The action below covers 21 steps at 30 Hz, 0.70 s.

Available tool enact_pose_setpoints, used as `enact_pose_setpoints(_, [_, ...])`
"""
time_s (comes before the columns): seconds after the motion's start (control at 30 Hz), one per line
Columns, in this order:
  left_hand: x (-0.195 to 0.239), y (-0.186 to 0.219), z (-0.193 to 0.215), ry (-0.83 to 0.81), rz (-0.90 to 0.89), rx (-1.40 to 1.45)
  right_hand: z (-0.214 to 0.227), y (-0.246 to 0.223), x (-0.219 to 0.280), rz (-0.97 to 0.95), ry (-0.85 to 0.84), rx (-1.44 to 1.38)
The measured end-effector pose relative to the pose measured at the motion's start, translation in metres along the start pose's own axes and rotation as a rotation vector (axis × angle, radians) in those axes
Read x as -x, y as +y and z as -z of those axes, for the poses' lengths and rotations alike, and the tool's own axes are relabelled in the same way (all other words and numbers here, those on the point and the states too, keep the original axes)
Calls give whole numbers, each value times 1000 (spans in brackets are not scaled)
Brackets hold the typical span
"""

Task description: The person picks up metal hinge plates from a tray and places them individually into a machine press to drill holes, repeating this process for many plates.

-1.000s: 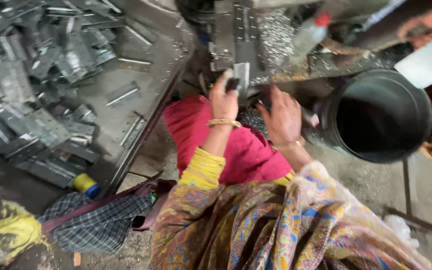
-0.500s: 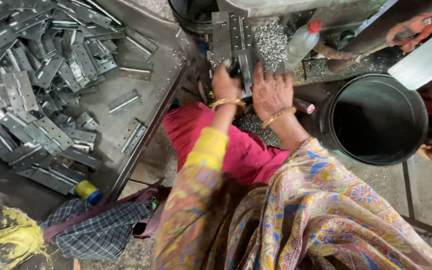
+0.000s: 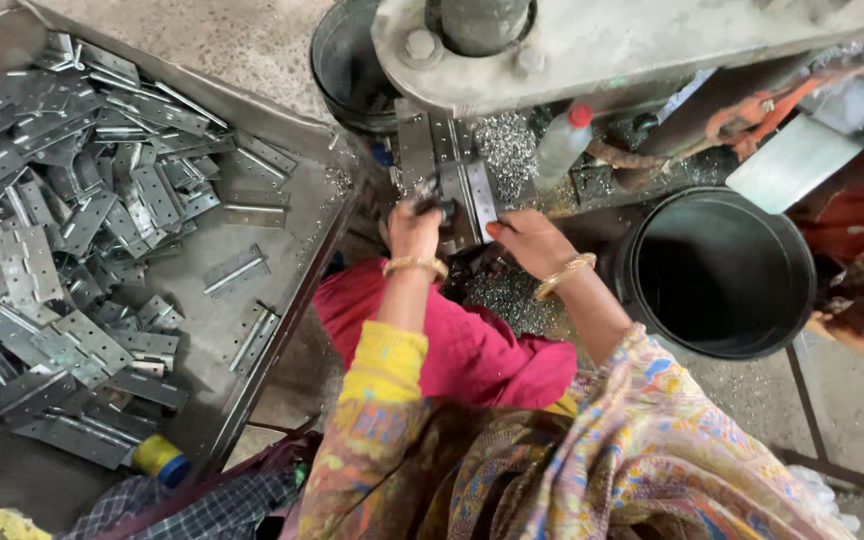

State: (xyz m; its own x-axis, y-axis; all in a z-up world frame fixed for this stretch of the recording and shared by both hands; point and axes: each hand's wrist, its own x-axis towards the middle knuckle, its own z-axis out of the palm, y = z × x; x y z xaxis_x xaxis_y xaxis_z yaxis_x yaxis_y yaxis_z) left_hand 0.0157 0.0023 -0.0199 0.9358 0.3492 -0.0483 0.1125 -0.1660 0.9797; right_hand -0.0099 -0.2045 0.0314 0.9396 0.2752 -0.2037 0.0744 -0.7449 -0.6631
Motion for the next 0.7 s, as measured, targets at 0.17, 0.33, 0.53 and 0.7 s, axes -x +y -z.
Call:
enact_pose_setpoints(0.17, [-14, -6, -42, 188, -336, -419, 10, -8, 35, 83, 325, 674])
enact_pose_setpoints(0.33, [40, -2, -46, -85, -430, -1100, -14, 24, 66, -113, 71, 696])
enact_pose_setpoints(0.53, [-12, -17, -68, -68, -413, -1271, -34, 45, 79, -130, 119, 611])
enact_pose_setpoints(0.7, [-8, -18, -72, -29, -427, -1278, -108, 119, 90, -329, 44, 298])
